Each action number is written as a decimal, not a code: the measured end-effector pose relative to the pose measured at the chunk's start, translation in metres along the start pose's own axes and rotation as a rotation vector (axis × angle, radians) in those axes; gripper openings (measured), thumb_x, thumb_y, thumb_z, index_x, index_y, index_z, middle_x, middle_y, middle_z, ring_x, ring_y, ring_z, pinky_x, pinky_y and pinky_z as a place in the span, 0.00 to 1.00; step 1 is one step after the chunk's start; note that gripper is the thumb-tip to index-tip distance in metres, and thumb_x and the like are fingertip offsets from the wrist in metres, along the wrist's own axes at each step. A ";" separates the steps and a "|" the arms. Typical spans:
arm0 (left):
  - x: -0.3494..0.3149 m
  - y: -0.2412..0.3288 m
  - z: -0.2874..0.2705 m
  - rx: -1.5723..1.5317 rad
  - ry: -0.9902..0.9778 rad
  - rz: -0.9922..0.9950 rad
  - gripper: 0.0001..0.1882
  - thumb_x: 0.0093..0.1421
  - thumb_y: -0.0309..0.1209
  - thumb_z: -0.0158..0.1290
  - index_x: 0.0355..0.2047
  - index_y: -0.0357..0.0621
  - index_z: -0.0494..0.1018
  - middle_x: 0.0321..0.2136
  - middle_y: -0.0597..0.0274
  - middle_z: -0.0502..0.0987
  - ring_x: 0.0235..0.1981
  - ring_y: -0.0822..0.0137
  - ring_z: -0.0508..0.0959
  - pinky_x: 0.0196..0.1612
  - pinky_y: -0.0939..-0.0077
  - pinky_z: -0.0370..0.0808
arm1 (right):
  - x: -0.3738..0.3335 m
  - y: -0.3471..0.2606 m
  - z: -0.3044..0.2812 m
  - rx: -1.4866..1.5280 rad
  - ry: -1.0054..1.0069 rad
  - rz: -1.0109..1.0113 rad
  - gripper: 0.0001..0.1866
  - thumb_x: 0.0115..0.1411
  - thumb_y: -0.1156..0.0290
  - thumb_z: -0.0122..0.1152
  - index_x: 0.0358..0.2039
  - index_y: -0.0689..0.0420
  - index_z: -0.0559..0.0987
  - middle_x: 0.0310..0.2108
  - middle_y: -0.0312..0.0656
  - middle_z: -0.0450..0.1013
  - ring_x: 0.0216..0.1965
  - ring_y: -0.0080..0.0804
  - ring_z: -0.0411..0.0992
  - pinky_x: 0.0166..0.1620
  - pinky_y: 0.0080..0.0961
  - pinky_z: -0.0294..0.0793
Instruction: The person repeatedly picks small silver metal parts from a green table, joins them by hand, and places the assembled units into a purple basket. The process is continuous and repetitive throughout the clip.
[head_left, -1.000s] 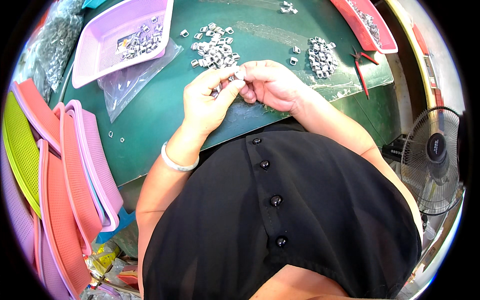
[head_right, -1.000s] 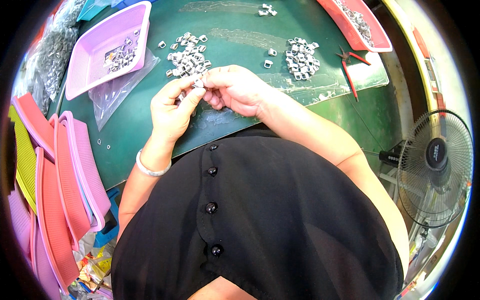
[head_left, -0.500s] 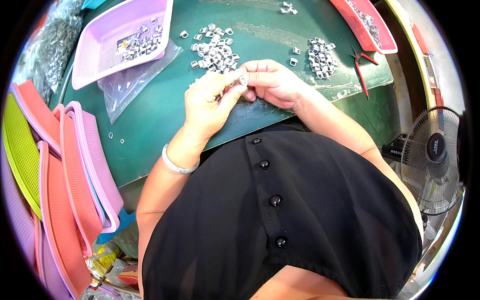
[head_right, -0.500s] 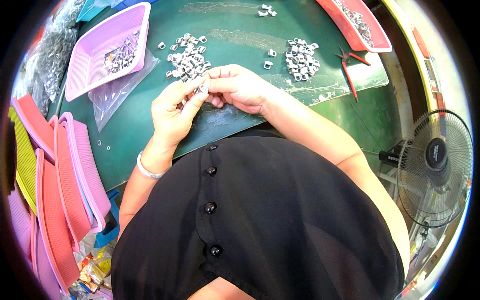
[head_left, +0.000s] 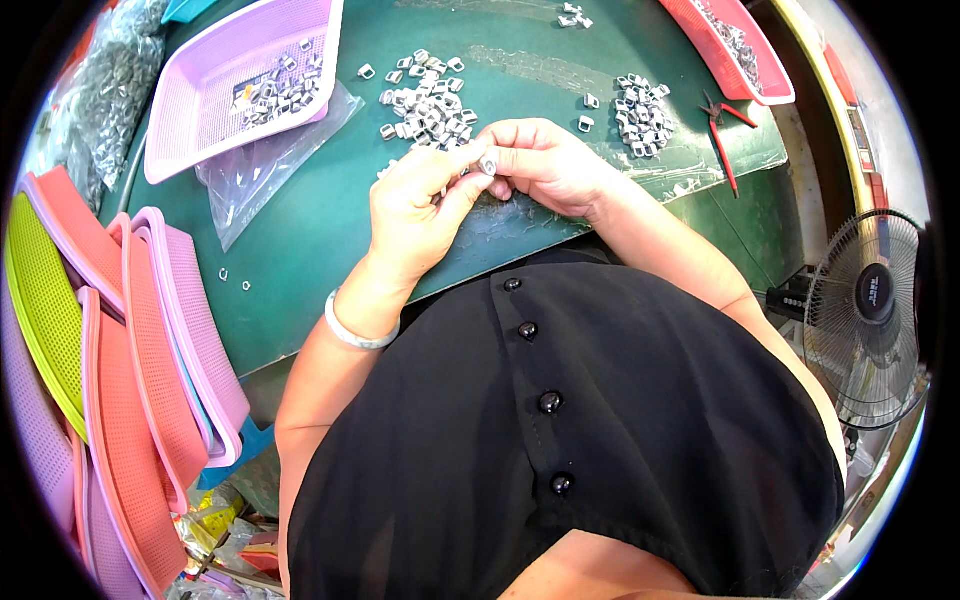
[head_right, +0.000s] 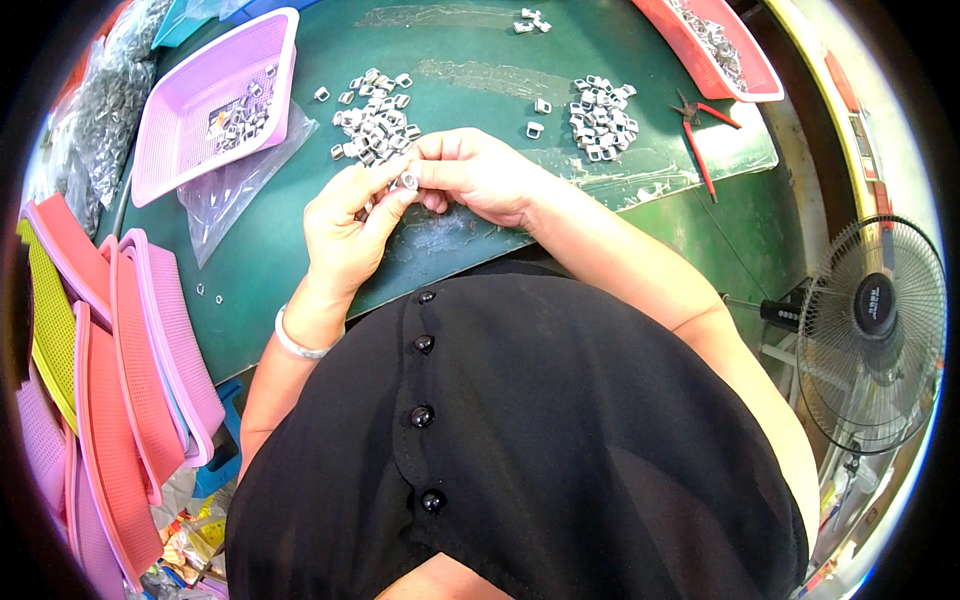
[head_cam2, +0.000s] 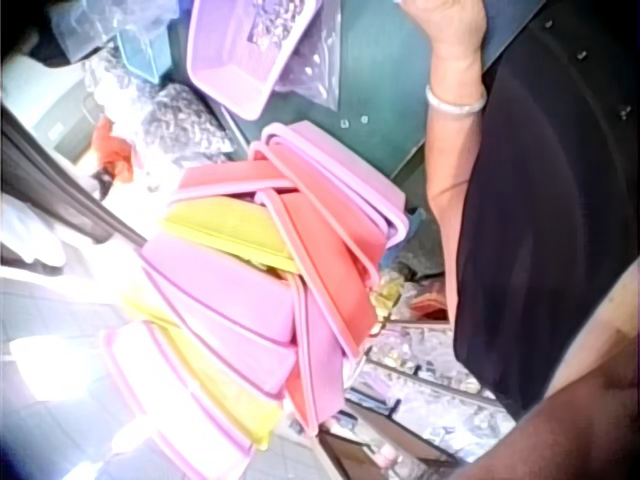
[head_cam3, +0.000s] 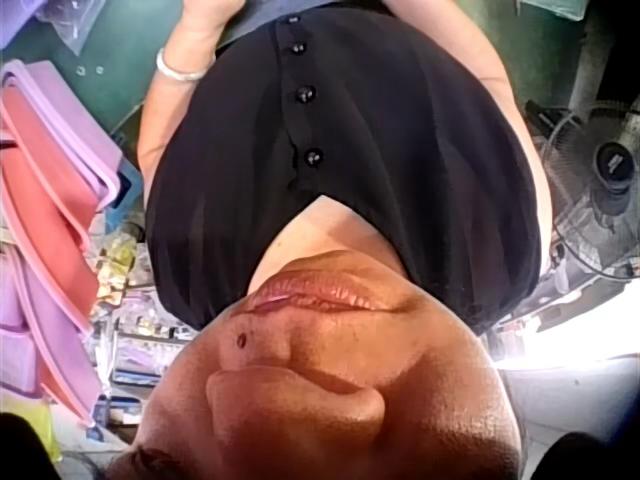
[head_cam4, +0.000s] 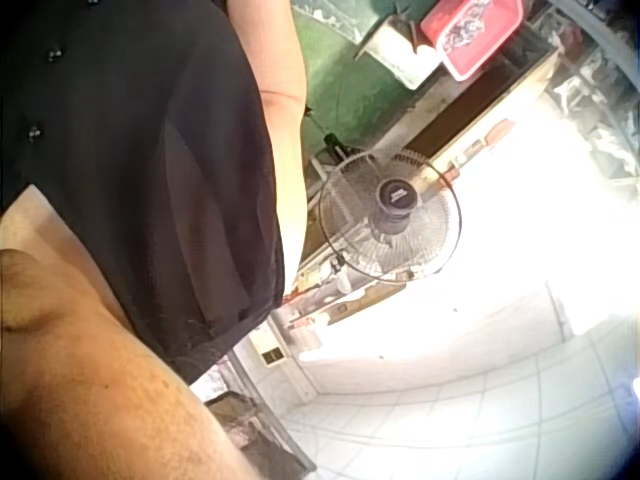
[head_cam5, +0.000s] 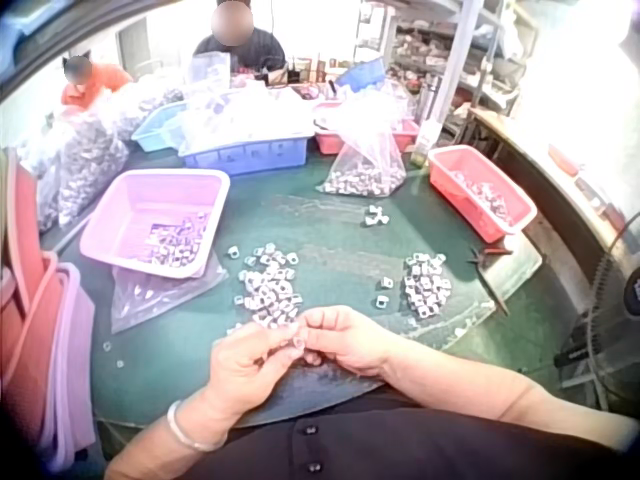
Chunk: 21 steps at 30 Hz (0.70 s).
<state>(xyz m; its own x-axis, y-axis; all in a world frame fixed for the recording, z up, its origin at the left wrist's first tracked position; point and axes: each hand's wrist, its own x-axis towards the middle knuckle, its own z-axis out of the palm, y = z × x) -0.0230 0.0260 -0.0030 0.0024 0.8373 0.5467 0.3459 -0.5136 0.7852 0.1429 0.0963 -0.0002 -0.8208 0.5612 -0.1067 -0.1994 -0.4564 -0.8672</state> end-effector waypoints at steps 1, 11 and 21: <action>0.000 0.000 0.000 0.003 -0.002 -0.002 0.17 0.47 0.19 0.60 0.40 0.40 0.76 0.18 0.70 0.67 0.19 0.79 0.63 0.22 0.86 0.60 | 0.000 0.000 0.000 -0.005 0.003 -0.002 0.08 0.60 0.69 0.53 0.34 0.60 0.75 0.29 0.34 0.70 0.29 0.19 0.65 0.33 0.15 0.64; 0.000 0.004 0.003 -0.057 0.017 -0.077 0.18 0.48 0.20 0.59 0.42 0.41 0.75 0.20 0.72 0.66 0.20 0.81 0.62 0.23 0.87 0.60 | -0.002 0.005 0.006 0.066 0.074 -0.079 0.07 0.61 0.71 0.51 0.35 0.60 0.74 0.30 0.34 0.70 0.28 0.18 0.65 0.33 0.16 0.64; 0.003 0.007 0.011 -0.074 0.010 -0.127 0.17 0.50 0.22 0.57 0.43 0.41 0.74 0.25 0.63 0.76 0.23 0.74 0.72 0.28 0.82 0.70 | -0.010 0.003 0.020 0.007 0.255 -0.174 0.07 0.60 0.73 0.53 0.35 0.62 0.75 0.27 0.34 0.71 0.27 0.17 0.66 0.34 0.14 0.67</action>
<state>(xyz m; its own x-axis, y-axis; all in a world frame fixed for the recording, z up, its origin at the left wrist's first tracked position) -0.0107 0.0269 0.0012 -0.0463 0.8948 0.4440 0.2730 -0.4162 0.8673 0.1399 0.0756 0.0080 -0.6132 0.7863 -0.0758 -0.3297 -0.3420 -0.8800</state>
